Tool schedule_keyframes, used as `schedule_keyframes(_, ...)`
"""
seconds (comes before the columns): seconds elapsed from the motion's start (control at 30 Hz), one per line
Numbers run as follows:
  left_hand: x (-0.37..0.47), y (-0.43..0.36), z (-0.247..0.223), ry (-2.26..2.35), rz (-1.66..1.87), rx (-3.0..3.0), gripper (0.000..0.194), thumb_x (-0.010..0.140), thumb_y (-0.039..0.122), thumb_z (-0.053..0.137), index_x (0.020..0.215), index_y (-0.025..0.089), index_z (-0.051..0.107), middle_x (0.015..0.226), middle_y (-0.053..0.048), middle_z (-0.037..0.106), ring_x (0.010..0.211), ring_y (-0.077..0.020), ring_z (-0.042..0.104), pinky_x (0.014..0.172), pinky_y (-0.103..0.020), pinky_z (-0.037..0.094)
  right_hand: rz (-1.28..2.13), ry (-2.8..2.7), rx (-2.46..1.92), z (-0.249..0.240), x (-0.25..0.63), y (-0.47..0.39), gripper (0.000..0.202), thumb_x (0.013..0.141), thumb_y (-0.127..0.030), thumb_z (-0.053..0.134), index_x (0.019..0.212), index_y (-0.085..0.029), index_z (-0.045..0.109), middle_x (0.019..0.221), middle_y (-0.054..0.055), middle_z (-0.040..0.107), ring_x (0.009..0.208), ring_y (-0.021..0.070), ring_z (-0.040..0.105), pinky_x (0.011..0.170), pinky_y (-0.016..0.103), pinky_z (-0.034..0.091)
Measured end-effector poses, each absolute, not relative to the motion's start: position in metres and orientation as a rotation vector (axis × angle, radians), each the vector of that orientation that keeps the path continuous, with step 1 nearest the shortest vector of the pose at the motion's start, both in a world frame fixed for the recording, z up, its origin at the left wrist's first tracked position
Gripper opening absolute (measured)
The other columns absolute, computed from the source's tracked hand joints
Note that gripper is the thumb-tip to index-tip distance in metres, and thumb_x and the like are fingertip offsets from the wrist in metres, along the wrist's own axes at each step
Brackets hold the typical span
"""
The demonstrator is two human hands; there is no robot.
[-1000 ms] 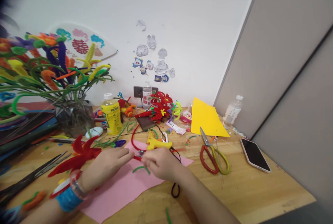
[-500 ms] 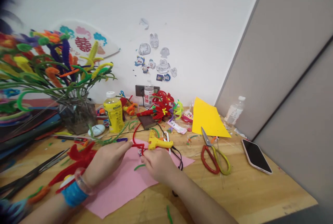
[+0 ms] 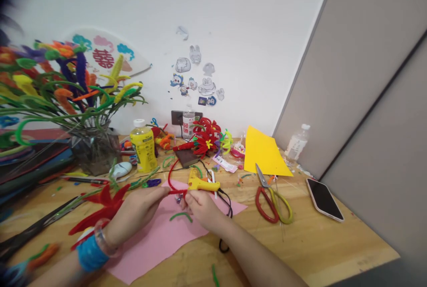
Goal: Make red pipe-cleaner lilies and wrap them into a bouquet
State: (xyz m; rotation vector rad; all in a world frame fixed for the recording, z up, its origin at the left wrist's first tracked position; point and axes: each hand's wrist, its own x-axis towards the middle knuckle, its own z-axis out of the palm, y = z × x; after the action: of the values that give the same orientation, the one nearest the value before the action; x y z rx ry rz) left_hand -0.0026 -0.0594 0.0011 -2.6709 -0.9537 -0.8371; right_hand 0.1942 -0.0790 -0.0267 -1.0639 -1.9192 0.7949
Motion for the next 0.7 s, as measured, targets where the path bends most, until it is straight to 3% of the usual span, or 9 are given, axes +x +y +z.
schedule_keyframes(0.1, -0.001, -0.059, 0.001, -1.044, -0.722, -2.610, 0.024, 0.078, 0.003, 0.041, 0.086, 0.019, 0.057, 0.070, -0.001, 0.066, 0.060, -0.0145, 0.061, 0.053, -0.022, 0.041, 0.489, -2.068, -1.253, -0.027, 0.182, -0.087, 0.035, 0.093, -0.030, 0.030, 0.073, -0.016, 0.054, 0.066, 0.002, 0.058, 0.062, 0.0135, 0.055, 0.057, 0.022, 0.038)
schedule_keyframes(0.2, 0.002, -0.062, 0.003, -1.031, -0.482, -2.568, 0.026, 0.073, -0.001, 0.044, 0.085, 0.018, 0.057, 0.069, -0.002, 0.066, 0.059, -0.0167, 0.061, 0.051, -0.023, 0.042, -0.022, -2.363, -1.436, -0.020, 0.177, -0.095, 0.020, 0.087, -0.016, 0.040, 0.078, -0.013, 0.058, 0.068, 0.007, 0.064, 0.059, 0.0166, 0.057, 0.054, 0.024, 0.037)
schedule_keyframes(0.33, 0.005, -0.066, 0.009, -0.870, -0.297, -2.577, 0.020, 0.074, 0.001, 0.048, 0.080, 0.017, 0.057, 0.065, -0.002, 0.064, 0.055, -0.0157, 0.059, 0.049, -0.023, 0.040, -0.372, -2.541, -1.294, -0.002, 0.191, -0.097, 0.019, 0.085, -0.016, 0.042, 0.074, -0.012, 0.058, 0.065, 0.009, 0.063, 0.059, 0.0182, 0.057, 0.053, 0.026, 0.035)
schedule_keyframes(0.47, 0.007, -0.069, 0.014, -0.671, -0.342, -2.741, 0.018, 0.079, 0.005, 0.046, 0.081, 0.019, 0.058, 0.065, -0.001, 0.063, 0.055, -0.0142, 0.058, 0.049, -0.021, 0.038, 0.070, -2.510, -1.091, 0.006, 0.219, -0.085, 0.027, 0.089, -0.026, 0.039, 0.071, -0.016, 0.056, 0.064, 0.001, 0.058, 0.061, 0.0129, 0.052, 0.058, 0.022, 0.035)
schedule_keyframes(0.6, 0.006, -0.070, 0.012, -0.675, -0.667, -2.957, 0.021, 0.083, 0.010, 0.042, 0.089, 0.021, 0.059, 0.069, 0.001, 0.066, 0.060, -0.0117, 0.060, 0.054, -0.018, 0.040, 0.672, -2.246, -0.991, -0.010, 0.222, -0.076, 0.037, 0.093, -0.037, 0.030, 0.073, -0.017, 0.053, 0.065, -0.002, 0.050, 0.061, 0.0102, 0.048, 0.057, 0.019, 0.038)
schedule_keyframes(0.7, 0.005, -0.069, 0.010, -0.880, -0.778, -2.903, 0.023, 0.081, 0.006, 0.040, 0.083, 0.019, 0.060, 0.069, 0.000, 0.066, 0.061, -0.0124, 0.061, 0.055, -0.019, 0.041, 0.805, -2.166, -1.054, -0.026, 0.200, -0.081, 0.040, 0.095, -0.034, 0.025, 0.080, -0.016, 0.056, 0.061, -0.002, 0.049, 0.057, 0.0106, 0.049, 0.053, 0.019, 0.039)
